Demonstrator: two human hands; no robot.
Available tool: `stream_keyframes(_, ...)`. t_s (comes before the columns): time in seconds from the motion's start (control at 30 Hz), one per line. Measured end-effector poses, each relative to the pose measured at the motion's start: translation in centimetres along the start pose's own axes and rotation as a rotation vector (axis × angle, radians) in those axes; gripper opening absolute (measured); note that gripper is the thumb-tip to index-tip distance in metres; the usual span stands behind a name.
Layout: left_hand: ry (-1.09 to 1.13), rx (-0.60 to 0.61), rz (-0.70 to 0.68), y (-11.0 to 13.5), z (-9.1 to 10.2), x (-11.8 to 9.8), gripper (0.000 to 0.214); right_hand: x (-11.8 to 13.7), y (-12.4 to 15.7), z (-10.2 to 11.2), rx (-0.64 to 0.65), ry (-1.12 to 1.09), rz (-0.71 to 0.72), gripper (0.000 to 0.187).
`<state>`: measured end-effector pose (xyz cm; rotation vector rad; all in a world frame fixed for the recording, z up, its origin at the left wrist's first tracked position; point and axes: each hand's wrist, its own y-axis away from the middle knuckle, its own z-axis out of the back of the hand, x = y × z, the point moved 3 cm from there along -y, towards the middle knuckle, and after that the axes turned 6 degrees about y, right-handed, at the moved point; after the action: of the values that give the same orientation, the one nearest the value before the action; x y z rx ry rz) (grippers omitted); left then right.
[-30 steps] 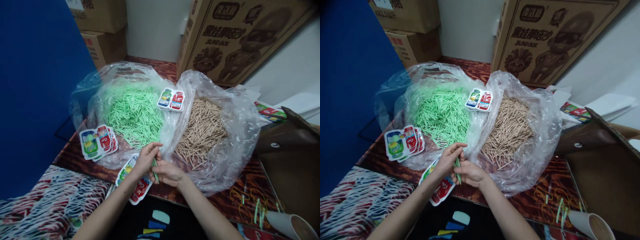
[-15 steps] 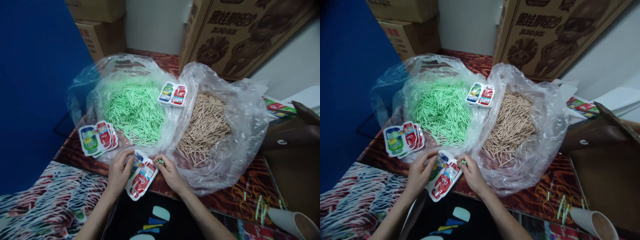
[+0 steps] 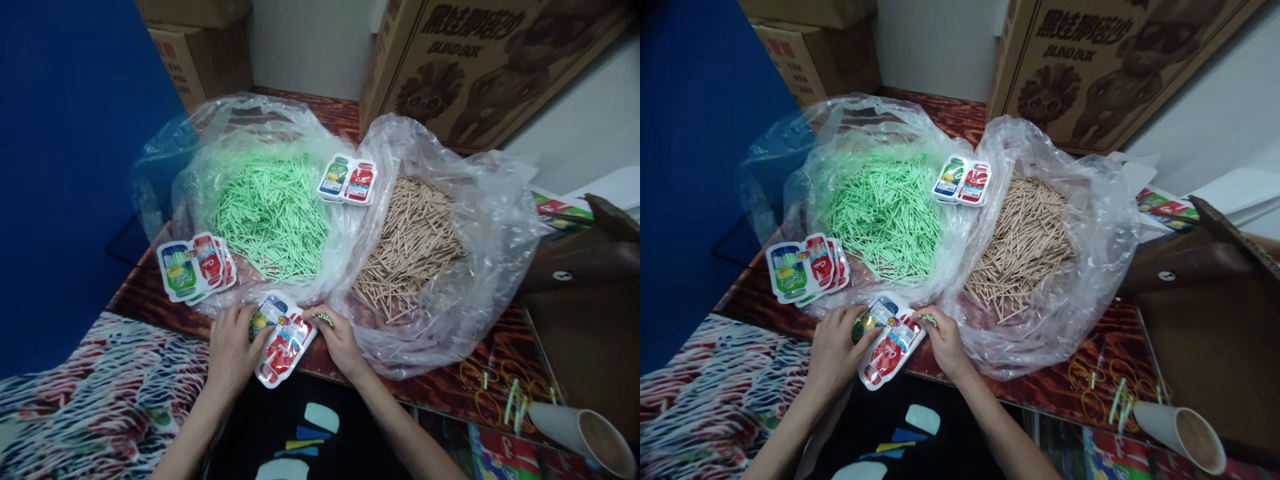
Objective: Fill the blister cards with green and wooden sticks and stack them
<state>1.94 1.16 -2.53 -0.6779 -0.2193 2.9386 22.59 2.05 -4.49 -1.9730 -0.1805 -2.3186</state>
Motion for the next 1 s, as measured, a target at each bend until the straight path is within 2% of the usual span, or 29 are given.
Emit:
stream_keyframes(0.13,-0.013,0.05,0.038,-0.4,-0.2,0.5,0.04,-0.3,-0.1,-0.1,-0.007,0.001,0.004,0.019)
stream_keyframes(0.23,0.056,0.063,0.096,-0.9,-0.3,0.7,0.033,-0.2,-0.1,-0.1,-0.016,-0.011,0.005,0.019)
stream_keyframes(0.37,0.211,0.024,0.246,-1.6,-0.4,1.4,0.021,-0.2,-0.1,-0.1,-0.029,-0.017,0.005,0.019)
stream_keyframes(0.47,0.292,0.082,0.29,-2.1,-0.3,1.9,0.022,-0.2,-0.1,-0.1,-0.026,-0.006,0.004,0.019)
stream_keyframes(0.57,0.302,0.183,0.251,-2.7,0.0,2.3,0.024,-0.3,-0.2,-0.1,-0.036,0.004,-0.008,0.019)
stream_keyframes(0.67,0.259,0.215,0.205,-3.3,0.2,2.5,0.02,-0.4,-0.2,0.0,-0.046,-0.008,-0.016,0.019)
stream_keyframes(0.77,0.252,0.191,0.122,-3.4,0.3,2.6,0.02,-0.4,-0.2,0.0,-0.049,-0.016,-0.014,0.019)
stream_keyframes(0.9,0.263,0.095,-0.029,-3.0,0.3,2.9,0.026,-0.3,-0.2,-0.1,-0.058,-0.024,-0.02,0.018)
stream_keyframes(1.0,0.247,0.064,-0.081,-2.5,0.3,3.2,0.028,-0.2,-0.2,-0.1,-0.061,-0.02,-0.02,0.017)
